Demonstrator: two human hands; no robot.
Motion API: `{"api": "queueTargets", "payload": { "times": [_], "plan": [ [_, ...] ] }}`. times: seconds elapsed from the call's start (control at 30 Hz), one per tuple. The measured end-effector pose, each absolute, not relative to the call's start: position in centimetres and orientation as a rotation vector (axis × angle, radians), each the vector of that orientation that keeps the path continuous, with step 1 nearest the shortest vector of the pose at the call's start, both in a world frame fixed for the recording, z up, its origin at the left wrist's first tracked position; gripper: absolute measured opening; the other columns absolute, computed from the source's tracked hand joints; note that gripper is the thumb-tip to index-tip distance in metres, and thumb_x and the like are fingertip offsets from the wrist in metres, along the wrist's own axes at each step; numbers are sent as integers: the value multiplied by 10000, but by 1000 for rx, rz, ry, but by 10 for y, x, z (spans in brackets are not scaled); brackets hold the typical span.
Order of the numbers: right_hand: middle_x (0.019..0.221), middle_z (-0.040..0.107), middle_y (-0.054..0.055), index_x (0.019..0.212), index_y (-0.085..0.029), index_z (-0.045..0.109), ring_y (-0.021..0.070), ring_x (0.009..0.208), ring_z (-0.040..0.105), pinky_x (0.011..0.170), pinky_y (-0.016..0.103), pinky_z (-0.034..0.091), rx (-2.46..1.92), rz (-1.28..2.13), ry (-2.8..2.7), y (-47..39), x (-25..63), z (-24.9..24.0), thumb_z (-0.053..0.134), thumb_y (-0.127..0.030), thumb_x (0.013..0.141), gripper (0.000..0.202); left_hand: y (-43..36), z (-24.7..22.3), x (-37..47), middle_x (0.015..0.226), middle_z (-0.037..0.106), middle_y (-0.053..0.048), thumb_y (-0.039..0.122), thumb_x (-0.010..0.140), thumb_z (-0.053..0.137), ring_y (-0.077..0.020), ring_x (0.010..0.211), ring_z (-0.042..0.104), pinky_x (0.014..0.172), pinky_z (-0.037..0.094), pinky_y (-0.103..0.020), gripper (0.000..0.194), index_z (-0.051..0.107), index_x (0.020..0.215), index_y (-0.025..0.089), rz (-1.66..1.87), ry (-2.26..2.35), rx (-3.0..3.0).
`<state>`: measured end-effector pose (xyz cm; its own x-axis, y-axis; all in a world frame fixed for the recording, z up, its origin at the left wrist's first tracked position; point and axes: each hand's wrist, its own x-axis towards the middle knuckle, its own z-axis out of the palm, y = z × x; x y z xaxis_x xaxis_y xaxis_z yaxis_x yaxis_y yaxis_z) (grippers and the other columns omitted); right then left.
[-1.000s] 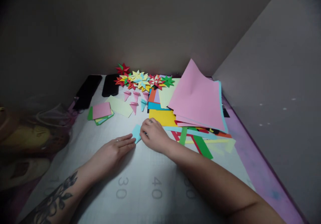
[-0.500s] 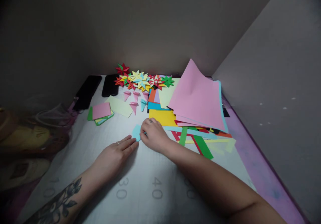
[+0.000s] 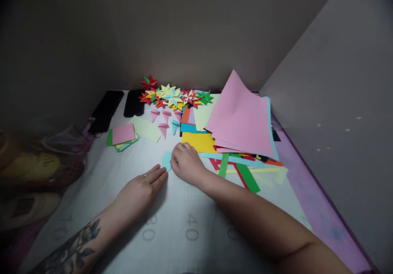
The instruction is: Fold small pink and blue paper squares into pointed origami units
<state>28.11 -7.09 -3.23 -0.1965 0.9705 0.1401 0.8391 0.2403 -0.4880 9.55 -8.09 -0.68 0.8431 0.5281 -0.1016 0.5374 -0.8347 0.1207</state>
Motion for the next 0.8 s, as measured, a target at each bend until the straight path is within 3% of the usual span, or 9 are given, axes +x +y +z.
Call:
{"api": "queueTargets", "payload": {
  "times": [0.17, 0.37, 0.47, 0.63, 0.8],
  "plan": [
    [979, 560, 88, 810, -178, 550, 246, 972, 451, 822, 370, 381, -1743, 282, -2104, -76, 281, -33, 539, -200, 826, 29, -92, -7, 99, 1332, 516, -179, -39, 750, 406, -332, 1227, 478, 887, 529, -394, 524, 521, 1256, 35, -263, 887, 2942],
    [1188, 513, 154, 886, -160, 551, 325, 1106, 398, 864, 458, 361, -1922, 14, -1979, -77, 295, -34, 585, -226, 816, 102, -96, -3, 103, 1355, 490, -179, -26, 757, 398, -340, 1231, 474, 892, 519, -429, 542, 501, 1285, 41, -345, 925, 2943],
    [1125, 543, 146, 910, -157, 574, 296, 1044, 436, 828, 433, 381, -1806, -25, -1935, -79, 301, -35, 532, -144, 824, 96, -96, -1, 104, 1360, 487, -178, -23, 756, 398, -340, 1228, 477, 889, 516, -434, 545, 502, 1287, 45, -386, 947, 2924],
    [895, 589, 70, 974, -205, 635, 188, 800, 467, 690, 316, 382, -1128, 38, -2355, -91, 299, -34, 476, -79, 830, 248, -96, -2, 104, 1354, 494, -183, -11, 771, 400, -334, 1246, 458, 901, 496, -452, 544, 479, 1306, 51, -391, 962, 2897],
    [798, 595, 61, 943, -201, 662, 182, 715, 444, 597, 306, 311, -1363, -47, -2529, -93, 303, -27, 527, -103, 832, 200, -95, -5, 102, 1301, 542, -183, 12, 817, 382, -314, 1237, 470, 888, 494, -433, 492, 491, 1293, 68, -334, 993, 2885]
  ]
}}
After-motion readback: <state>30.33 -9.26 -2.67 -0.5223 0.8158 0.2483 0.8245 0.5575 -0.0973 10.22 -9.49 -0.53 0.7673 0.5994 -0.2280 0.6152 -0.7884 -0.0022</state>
